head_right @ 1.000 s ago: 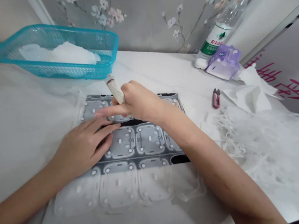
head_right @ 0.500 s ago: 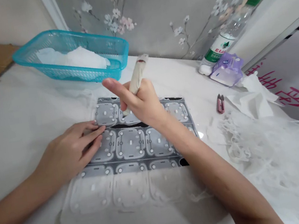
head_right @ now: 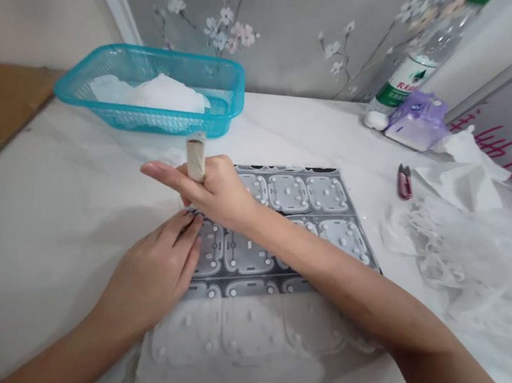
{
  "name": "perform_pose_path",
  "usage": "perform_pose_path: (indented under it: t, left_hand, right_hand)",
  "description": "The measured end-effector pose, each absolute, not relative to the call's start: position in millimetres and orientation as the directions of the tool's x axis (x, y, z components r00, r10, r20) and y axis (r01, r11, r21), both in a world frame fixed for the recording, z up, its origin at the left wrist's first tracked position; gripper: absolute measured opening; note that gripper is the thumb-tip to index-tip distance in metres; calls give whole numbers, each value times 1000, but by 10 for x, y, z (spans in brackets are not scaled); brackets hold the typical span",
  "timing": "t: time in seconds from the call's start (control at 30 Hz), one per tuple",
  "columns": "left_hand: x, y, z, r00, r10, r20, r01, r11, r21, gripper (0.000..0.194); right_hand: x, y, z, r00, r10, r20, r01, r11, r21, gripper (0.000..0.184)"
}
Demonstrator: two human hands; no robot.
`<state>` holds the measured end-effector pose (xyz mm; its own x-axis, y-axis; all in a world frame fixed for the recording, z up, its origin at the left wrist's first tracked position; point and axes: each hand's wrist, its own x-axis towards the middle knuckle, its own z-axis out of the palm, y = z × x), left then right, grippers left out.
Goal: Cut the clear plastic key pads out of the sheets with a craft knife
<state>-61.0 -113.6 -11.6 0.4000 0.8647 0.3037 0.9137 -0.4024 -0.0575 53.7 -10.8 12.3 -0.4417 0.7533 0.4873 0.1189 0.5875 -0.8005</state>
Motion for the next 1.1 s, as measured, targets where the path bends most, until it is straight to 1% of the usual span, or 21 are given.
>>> perform_pose_path:
  t: [0.13, 0.37, 0.5, 0.57, 0.67, 0.73, 0.8, 0.9, 1.03, 1.1]
  left_hand:
    - [-614, -1143, -106, 413, 836, 361, 907, -415, -75, 35]
    - [-610, -1124, -108, 401, 833, 382, 910, -409, -63, 33]
    - [-613, -1118, -87, 403, 848, 344, 910, -412, -50, 34]
    - [-611, -1122, -61, 391, 867, 308, 916, -400, -36, 34]
    - [-595, -1129, -17, 354, 899, 259, 933, -358, -34, 32]
    - [-580, -1131, 7, 331, 913, 240, 943, -330, -45, 31]
    - [-567, -1132, 20, 315, 922, 224, 949, -309, -60, 31]
    - [-564, -1135, 18, 309, 928, 210, 951, -301, -71, 31]
    - [-584, -1137, -2, 308, 925, 223, 951, -301, -67, 29]
    - [-594, -1136, -9, 310, 921, 235, 951, -304, -64, 28]
  right_hand:
    - [542, -97, 93, -449, 749, 487, 112, 588, -801, 57]
    - [573, -77, 86, -522, 664, 535, 133, 683, -719, 49]
    - [585, -92, 90, -560, 655, 507, 195, 700, -687, 50]
    - [589, -100, 88, -606, 607, 515, 197, 741, -642, 45]
    - [594, -99, 99, -679, 523, 514, 185, 801, -570, 33]
    - [599, -87, 124, -710, 500, 496, 188, 813, -551, 29]
    - [613, -69, 160, -731, 498, 467, 185, 803, -567, 34]
    - [652, -40, 211, -754, 522, 399, 189, 754, -629, 42]
    - [715, 5, 244, -778, 525, 346, 189, 720, -668, 41]
    - [739, 29, 257, -782, 529, 329, 187, 704, -685, 44]
